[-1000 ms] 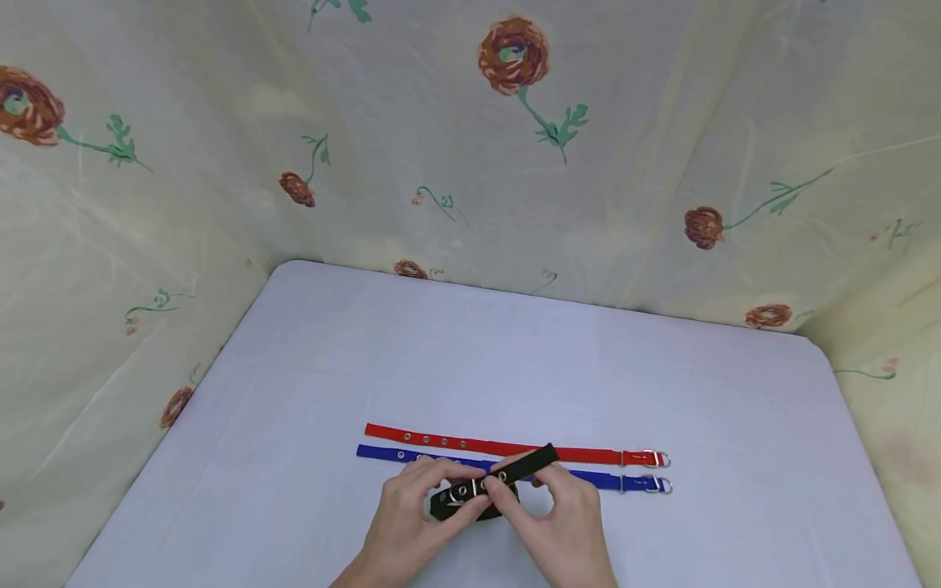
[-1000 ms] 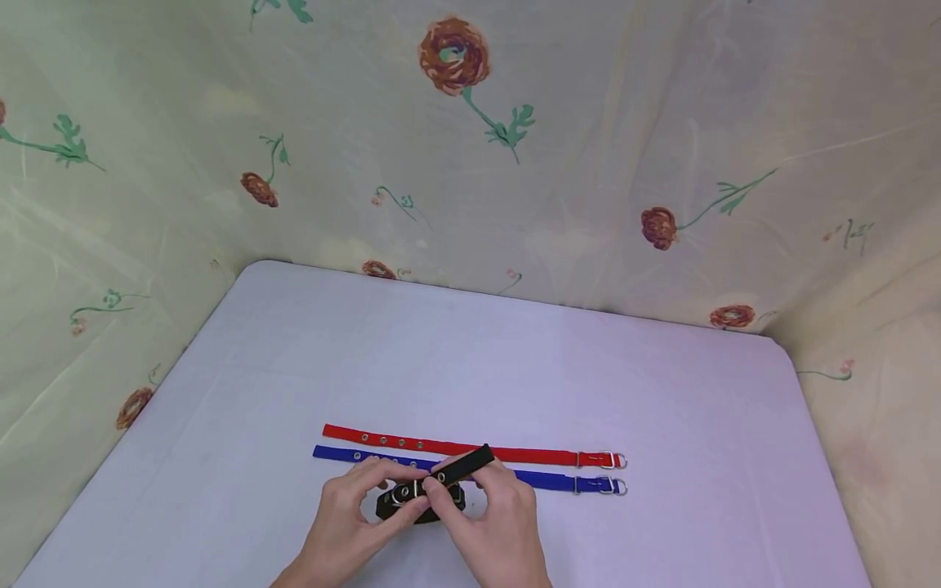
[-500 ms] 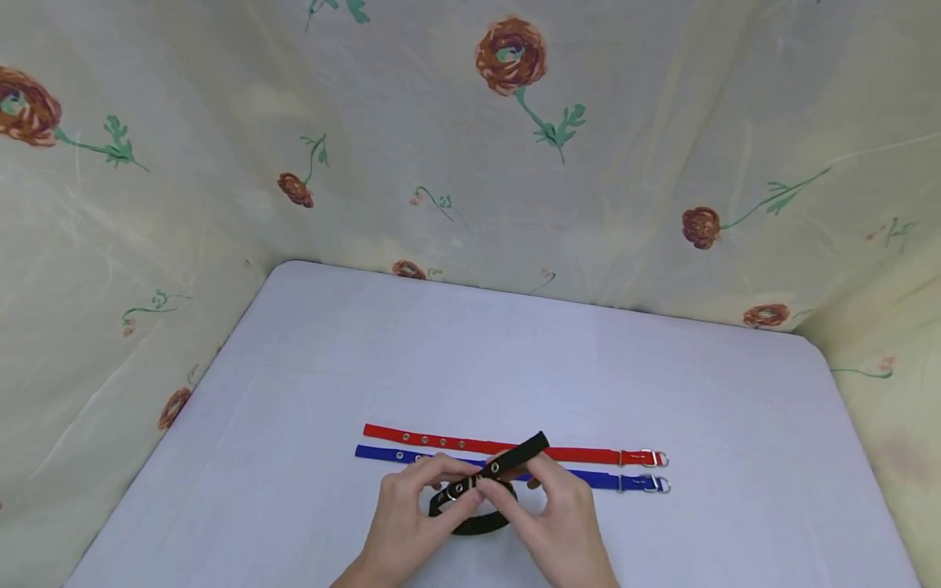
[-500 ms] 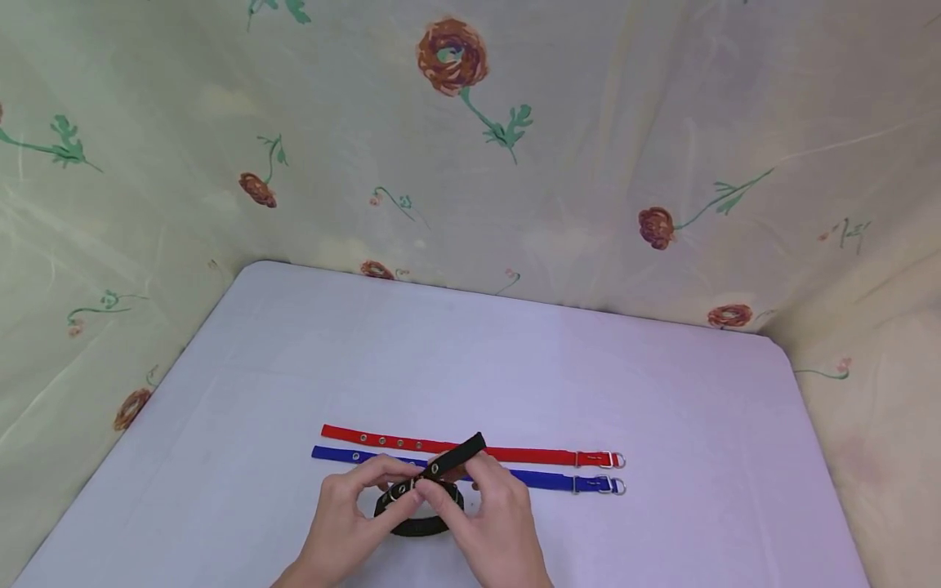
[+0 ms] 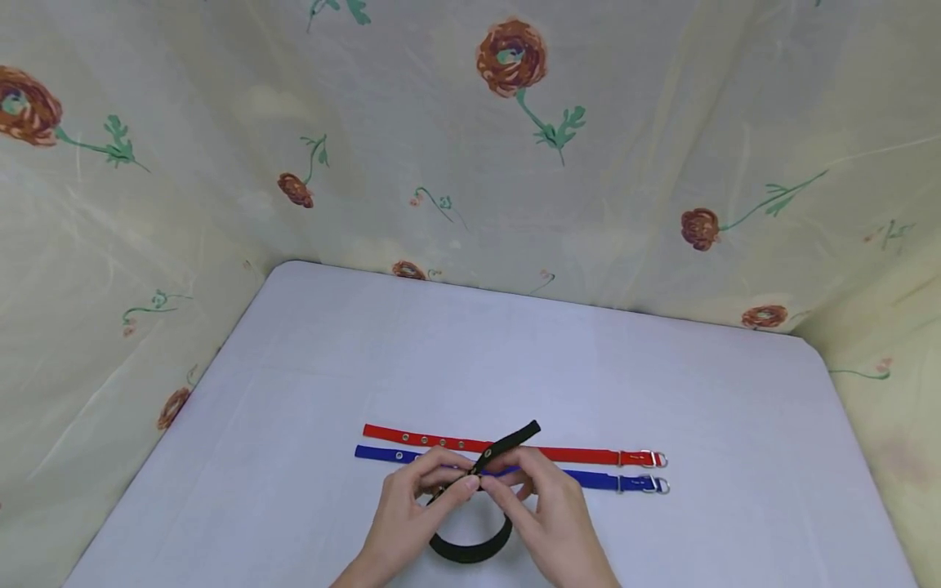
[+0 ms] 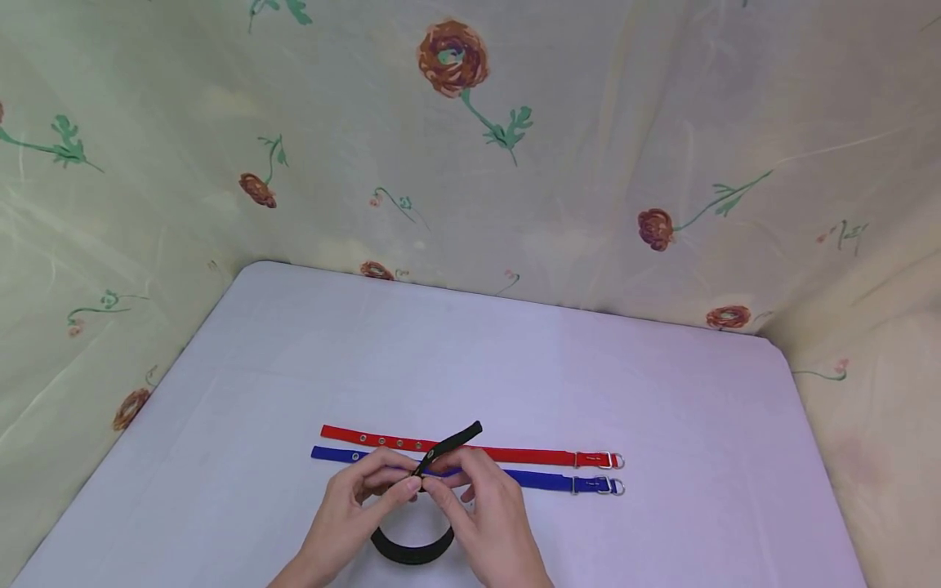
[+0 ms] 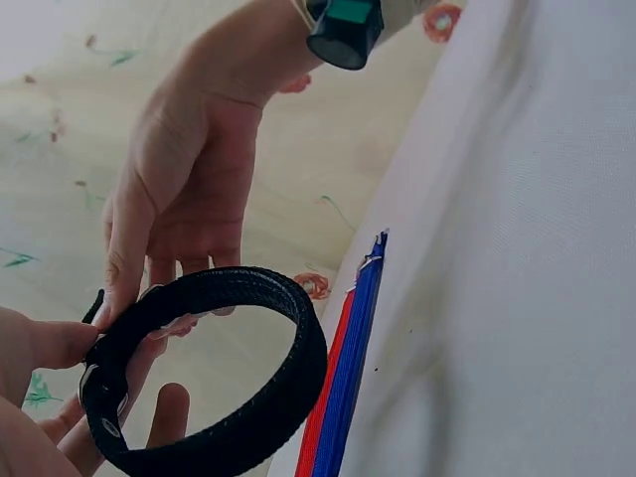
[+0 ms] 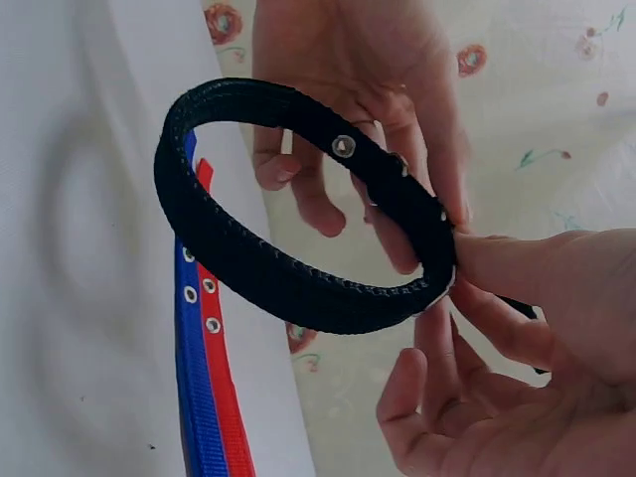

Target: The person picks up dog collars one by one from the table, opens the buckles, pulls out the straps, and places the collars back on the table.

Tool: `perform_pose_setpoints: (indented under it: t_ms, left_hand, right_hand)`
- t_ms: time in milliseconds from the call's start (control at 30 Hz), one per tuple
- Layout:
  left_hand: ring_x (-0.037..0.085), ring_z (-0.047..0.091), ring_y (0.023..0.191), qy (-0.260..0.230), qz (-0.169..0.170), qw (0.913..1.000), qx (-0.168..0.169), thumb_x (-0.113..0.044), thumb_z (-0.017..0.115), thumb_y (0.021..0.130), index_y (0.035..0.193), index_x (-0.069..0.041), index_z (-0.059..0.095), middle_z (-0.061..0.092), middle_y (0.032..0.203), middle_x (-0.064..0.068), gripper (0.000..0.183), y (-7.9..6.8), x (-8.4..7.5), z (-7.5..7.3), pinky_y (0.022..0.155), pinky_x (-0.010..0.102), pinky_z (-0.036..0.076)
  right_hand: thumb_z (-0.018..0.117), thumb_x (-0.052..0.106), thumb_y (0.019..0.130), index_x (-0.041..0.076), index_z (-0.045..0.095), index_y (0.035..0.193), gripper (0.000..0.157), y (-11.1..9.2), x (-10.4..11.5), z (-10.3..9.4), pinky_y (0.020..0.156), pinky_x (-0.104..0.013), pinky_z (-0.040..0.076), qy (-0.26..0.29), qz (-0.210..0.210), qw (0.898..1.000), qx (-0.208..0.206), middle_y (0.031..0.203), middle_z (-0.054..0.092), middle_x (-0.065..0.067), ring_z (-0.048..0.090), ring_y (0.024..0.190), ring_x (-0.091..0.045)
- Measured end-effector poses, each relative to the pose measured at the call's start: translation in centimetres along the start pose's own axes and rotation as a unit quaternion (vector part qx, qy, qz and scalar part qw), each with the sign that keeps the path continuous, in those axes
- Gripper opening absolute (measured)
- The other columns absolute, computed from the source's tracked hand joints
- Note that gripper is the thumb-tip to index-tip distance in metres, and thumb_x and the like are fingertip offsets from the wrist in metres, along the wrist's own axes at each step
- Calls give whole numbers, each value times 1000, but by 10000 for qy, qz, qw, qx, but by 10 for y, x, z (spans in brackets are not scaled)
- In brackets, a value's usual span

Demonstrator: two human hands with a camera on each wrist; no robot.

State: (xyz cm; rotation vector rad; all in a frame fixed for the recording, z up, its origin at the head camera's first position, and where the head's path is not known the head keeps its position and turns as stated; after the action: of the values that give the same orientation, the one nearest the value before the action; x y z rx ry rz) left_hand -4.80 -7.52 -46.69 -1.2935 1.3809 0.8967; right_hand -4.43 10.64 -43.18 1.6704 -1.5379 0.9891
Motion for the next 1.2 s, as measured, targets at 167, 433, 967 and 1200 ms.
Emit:
perform_pose_setpoints:
  t_ms: [167,433,967,1200]
  left_hand:
    - [7,72,98,-74,-231,9995,225,-36,77,101,114,-22,74,85,100,-2,19,-1,2,2,86,25,53]
    - [6,71,95,-332,-486,9970,503,-36,77,101,116,-17,73,86,104,3,24,-1,7,7,80,23,49]
    - [21,79,98,-1134,-1093,9838,854,-42,77,100,123,-9,71,85,106,9,41,-2,14,12,93,35,53]
    - [16,77,97,-1410,-1272,9758,1086,-42,77,100,120,-8,69,85,106,9,41,-1,16,12,92,33,54]
  right_hand:
    - [80,24,97,30,75,104,11,1,-2,-1,80,-21,56,-122,159,9993,321,103,75,15,68,93,-1]
    - [83,23,95,18,76,108,16,3,-8,-2,76,-21,54,81,617,9954,733,95,79,8,69,91,-6]
    - [87,19,87,21,69,102,23,5,-1,4,79,-25,52,-321,359,9984,283,82,72,15,61,82,1]
    - [85,18,89,20,68,94,18,6,-2,5,76,-25,47,-399,159,9972,617,81,70,14,56,77,2]
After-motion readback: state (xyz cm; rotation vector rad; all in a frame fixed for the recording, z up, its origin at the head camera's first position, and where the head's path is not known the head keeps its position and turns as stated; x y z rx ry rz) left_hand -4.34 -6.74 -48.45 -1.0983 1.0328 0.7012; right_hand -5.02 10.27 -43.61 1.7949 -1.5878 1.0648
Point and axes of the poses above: each hand's wrist, its own y-axis towards the middle knuckle, its own z-axis out of the palm, x = y × z, the point moved 4 cm from there along y, towards the middle knuckle
